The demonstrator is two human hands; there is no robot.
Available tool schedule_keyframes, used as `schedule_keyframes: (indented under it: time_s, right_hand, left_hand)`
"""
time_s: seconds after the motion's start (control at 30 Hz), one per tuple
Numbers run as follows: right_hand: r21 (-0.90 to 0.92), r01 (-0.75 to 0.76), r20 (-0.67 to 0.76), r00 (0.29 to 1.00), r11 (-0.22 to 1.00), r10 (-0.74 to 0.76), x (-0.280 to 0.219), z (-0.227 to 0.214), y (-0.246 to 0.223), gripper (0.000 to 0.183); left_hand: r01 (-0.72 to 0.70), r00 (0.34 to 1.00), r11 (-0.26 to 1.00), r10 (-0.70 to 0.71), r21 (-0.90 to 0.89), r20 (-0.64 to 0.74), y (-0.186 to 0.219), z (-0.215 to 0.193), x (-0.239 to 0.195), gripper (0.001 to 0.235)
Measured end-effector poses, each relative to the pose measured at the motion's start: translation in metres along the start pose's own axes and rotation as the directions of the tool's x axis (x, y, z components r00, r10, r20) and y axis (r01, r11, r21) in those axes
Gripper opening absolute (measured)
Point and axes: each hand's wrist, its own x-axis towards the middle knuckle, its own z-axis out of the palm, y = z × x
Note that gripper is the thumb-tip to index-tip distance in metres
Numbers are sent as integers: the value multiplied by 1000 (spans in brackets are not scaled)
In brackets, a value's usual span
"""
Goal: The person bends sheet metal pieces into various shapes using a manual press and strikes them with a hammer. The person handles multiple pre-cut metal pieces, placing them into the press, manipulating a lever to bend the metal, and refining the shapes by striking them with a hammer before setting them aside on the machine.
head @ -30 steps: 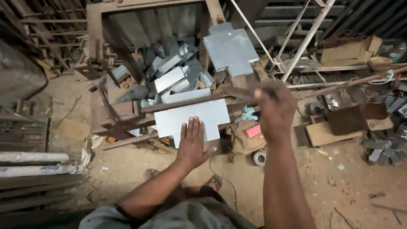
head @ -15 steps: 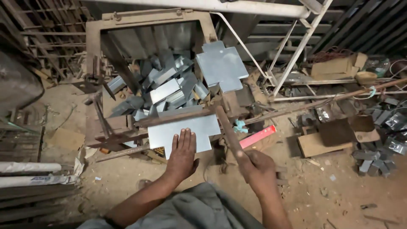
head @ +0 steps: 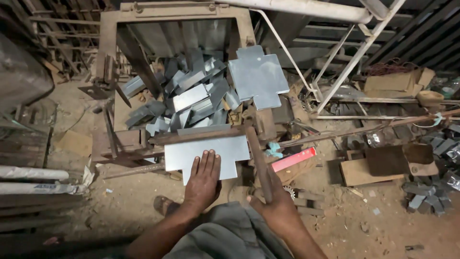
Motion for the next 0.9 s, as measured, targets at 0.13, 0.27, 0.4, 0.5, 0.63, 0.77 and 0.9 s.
schedule_keyframes:
  time_s: [0.13, 0.27, 0.4, 0.5, 0.63, 0.77, 0.9]
  right_hand:
    - [184, 56, -11, 998, 981, -55, 2, 4, 7, 99]
    - [208, -21, 6, 1000, 978, 20, 0, 4, 6, 96]
    - [225, -74, 19, 997, 972, 71, -2, 4, 5, 95]
    - [199, 4, -4, 1000, 980, -3, -2, 5, 5, 95]
    - [181, -20, 13, 1000, 983, 18, -2, 7, 10, 95]
    - [131, 53, -11, 999, 990, -52, -2, 15, 24, 95]
    - [109, 47, -34, 998, 993, -43, -1, 33, 51, 94]
  left_hand:
    - [0, 1000, 1000, -1, -19, -30, -2, 8, 0, 75]
    - [2, 999, 1000, -1, 23, -32, -2, 12, 1, 75]
    - [-10, 998, 999, 12, 38, -54, -2, 15, 1, 73]
    - [-20, 996, 995, 28, 102, -84, -4, 16, 0, 71]
    - [-14, 989, 1000, 17, 16, -144, -2, 13, -1, 70]
    - [1, 986, 1000, -5, -24, -168, 0, 9, 0, 70]
    - [19, 988, 1000, -22, -19, -155, 1, 9, 1, 70]
